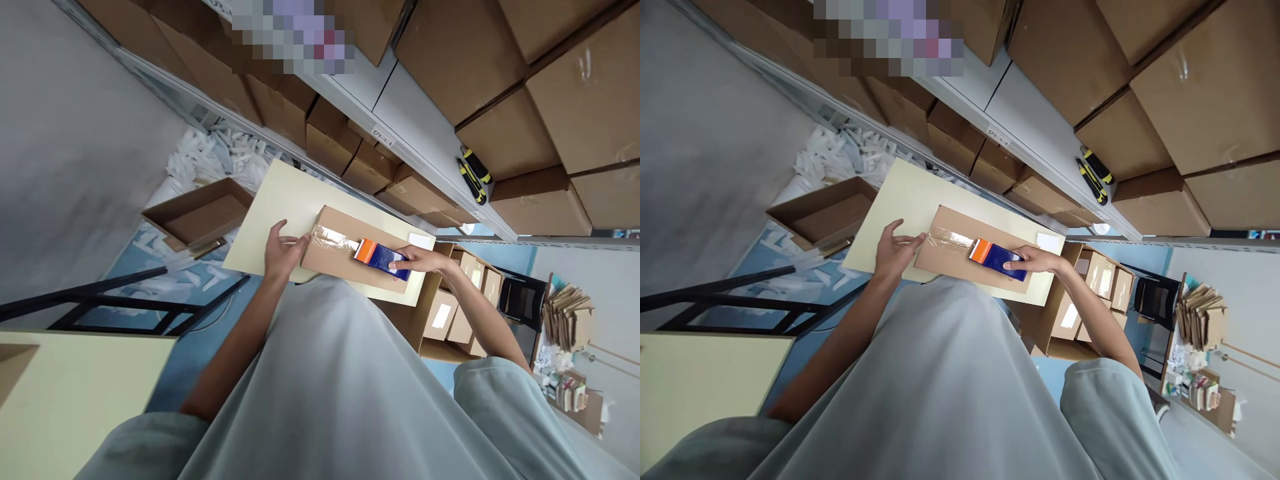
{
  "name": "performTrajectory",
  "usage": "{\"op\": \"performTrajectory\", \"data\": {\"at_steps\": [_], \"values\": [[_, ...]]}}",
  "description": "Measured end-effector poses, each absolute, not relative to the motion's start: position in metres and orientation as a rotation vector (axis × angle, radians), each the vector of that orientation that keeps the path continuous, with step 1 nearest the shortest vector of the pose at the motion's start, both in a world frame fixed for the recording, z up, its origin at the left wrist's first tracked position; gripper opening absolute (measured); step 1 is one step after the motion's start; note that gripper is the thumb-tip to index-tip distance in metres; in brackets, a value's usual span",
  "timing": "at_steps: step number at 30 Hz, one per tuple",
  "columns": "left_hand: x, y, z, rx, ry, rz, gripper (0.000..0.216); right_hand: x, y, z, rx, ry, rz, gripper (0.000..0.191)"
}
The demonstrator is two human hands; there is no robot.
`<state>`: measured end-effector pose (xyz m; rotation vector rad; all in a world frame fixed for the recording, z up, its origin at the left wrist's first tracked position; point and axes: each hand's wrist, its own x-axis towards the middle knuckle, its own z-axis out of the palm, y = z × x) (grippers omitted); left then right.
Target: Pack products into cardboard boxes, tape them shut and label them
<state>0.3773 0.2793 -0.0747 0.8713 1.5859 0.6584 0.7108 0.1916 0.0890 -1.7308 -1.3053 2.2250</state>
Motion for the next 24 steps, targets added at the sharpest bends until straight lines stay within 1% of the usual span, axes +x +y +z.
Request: {"op": "performTrajectory", "data": {"at_steps": [1, 3, 6, 8, 13, 15, 18, 21, 24], "values": [[0.374, 0.279, -0.071, 0.991, 1.583, 0.694, 0.048, 0.711, 0.192, 0.089, -1.727, -1.312, 2.219, 0.068], [0.372, 0.277, -0.060, 1.225, 1.535, 0.766, 0.034, 0.711, 0.192, 0.089, -1.720, -1.341, 2.191, 0.069], [0.381, 0.273, -0.044, 1.408, 1.510, 0.768, 0.033, 0.712, 0.191, 0.086, -1.676, -1.380, 2.176, 0.072], [0.389, 0.271, -0.038, 1.423, 1.552, 0.742, 0.029, 0.712, 0.191, 0.082, -1.631, -1.374, 2.187, 0.072], [0.399, 0.269, -0.041, 1.393, 1.606, 0.766, 0.024, 0.719, 0.186, 0.078, -1.551, -1.377, 2.194, 0.064], [0.399, 0.269, -0.045, 1.380, 1.609, 0.796, 0.022, 0.733, 0.175, 0.087, -1.567, -1.404, 2.161, 0.061], [0.397, 0.272, -0.054, 1.383, 1.613, 0.833, 0.020, 0.772, 0.143, 0.117, -1.632, -1.384, 2.200, 0.058], [0.396, 0.274, -0.061, 1.471, 1.619, 0.844, 0.018, 0.817, 0.103, 0.151, -1.757, -1.214, 2.207, 0.055], [0.396, 0.276, -0.065, 1.592, 1.624, 0.810, 0.017, 0.848, 0.072, 0.163, -1.821, -1.080, 2.174, 0.055]]}}
